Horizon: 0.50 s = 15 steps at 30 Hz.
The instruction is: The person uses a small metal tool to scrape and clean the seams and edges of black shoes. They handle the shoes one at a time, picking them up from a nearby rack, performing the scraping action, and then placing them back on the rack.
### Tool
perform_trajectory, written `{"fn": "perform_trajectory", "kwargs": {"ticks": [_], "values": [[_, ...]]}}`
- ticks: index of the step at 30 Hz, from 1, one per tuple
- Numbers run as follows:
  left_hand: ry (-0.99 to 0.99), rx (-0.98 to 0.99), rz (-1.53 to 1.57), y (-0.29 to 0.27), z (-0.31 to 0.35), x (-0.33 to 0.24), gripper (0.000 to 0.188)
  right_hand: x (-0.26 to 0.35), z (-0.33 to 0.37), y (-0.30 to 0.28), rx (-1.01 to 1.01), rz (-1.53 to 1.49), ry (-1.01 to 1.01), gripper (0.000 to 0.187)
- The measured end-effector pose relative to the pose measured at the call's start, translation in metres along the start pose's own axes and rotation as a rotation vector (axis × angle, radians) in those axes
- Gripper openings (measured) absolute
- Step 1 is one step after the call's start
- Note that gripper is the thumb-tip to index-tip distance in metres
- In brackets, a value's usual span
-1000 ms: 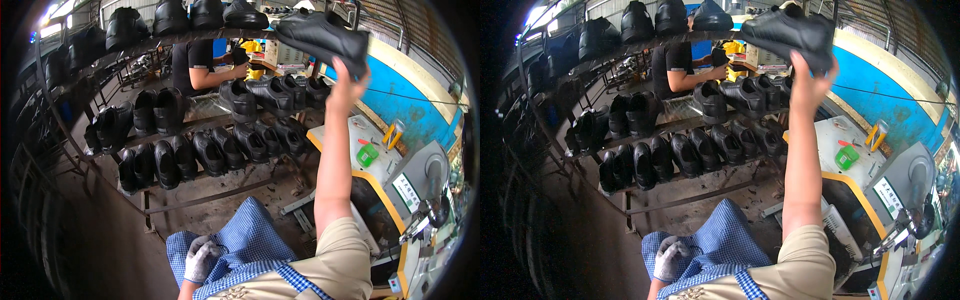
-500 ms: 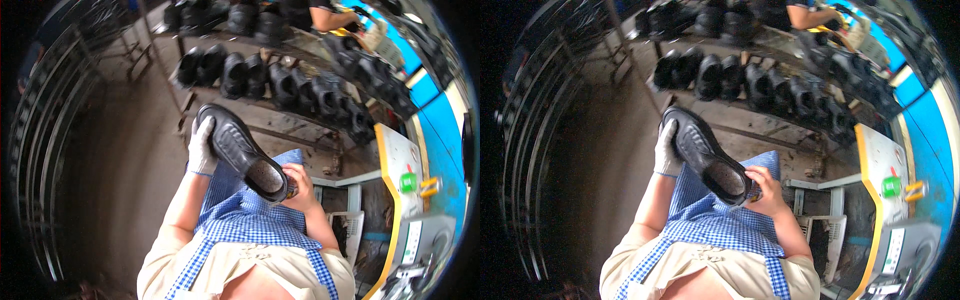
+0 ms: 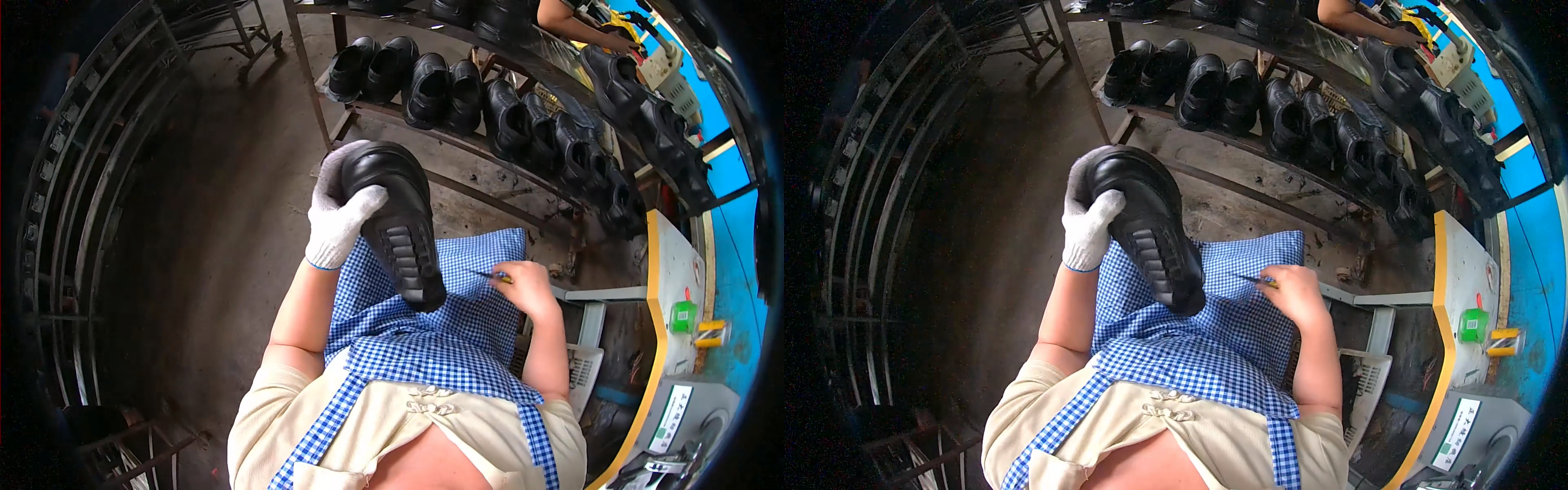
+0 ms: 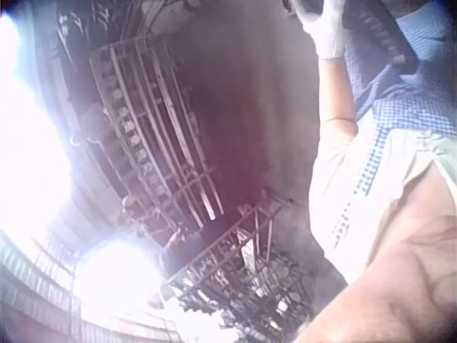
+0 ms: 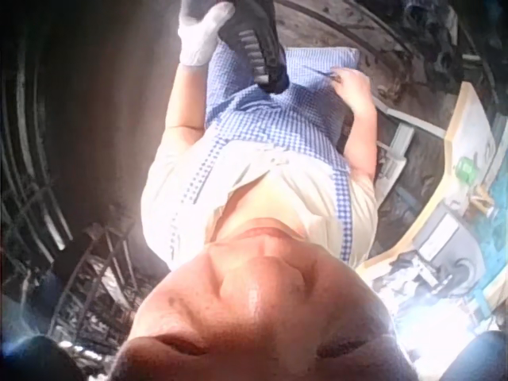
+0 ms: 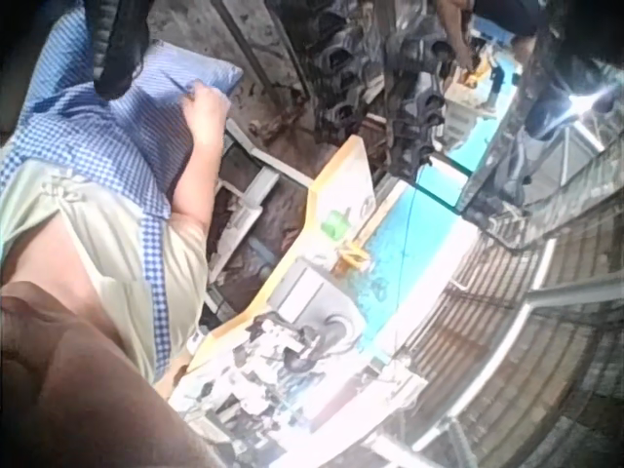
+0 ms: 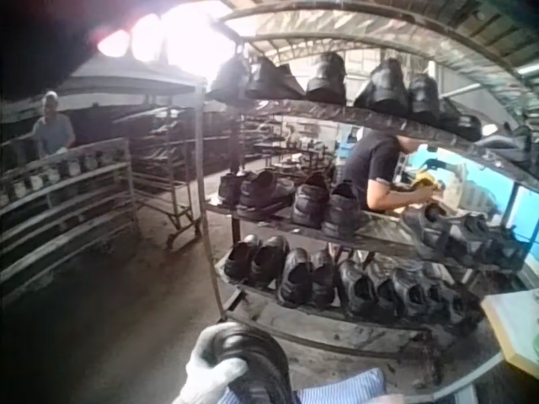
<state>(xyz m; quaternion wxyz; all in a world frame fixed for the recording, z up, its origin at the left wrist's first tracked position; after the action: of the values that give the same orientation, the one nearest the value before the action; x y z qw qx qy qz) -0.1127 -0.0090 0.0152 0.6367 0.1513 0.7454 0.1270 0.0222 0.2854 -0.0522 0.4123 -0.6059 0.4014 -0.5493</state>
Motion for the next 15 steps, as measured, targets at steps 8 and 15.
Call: {"fn": "perform_trajectory", "kwargs": {"ticks": [8, 15], "values": [[-0.171, 0.432, -0.186, 0.048, 0.024, -0.001, 0.067, 0.07, -0.015, -0.091, -0.448, -0.549, -0.233, 0.031], [-0.139, 0.685, -0.234, 0.084, 0.046, 0.015, 0.068, 0.124, -0.03, -0.131, -0.378, -0.405, -0.624, 0.036]]}}
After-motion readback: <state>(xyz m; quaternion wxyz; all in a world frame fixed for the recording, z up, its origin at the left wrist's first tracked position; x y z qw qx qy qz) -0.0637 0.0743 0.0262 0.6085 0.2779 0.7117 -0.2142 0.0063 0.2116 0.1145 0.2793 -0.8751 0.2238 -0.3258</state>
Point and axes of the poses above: each hand's wrist, its own z-axis away from the middle knuckle, its own y-axis out of the palm, x = y × z, the point moved 8 cm from there along -z, towards the middle knuckle, and after that the axes turned 8 degrees about -x, right-handed, at the moved point
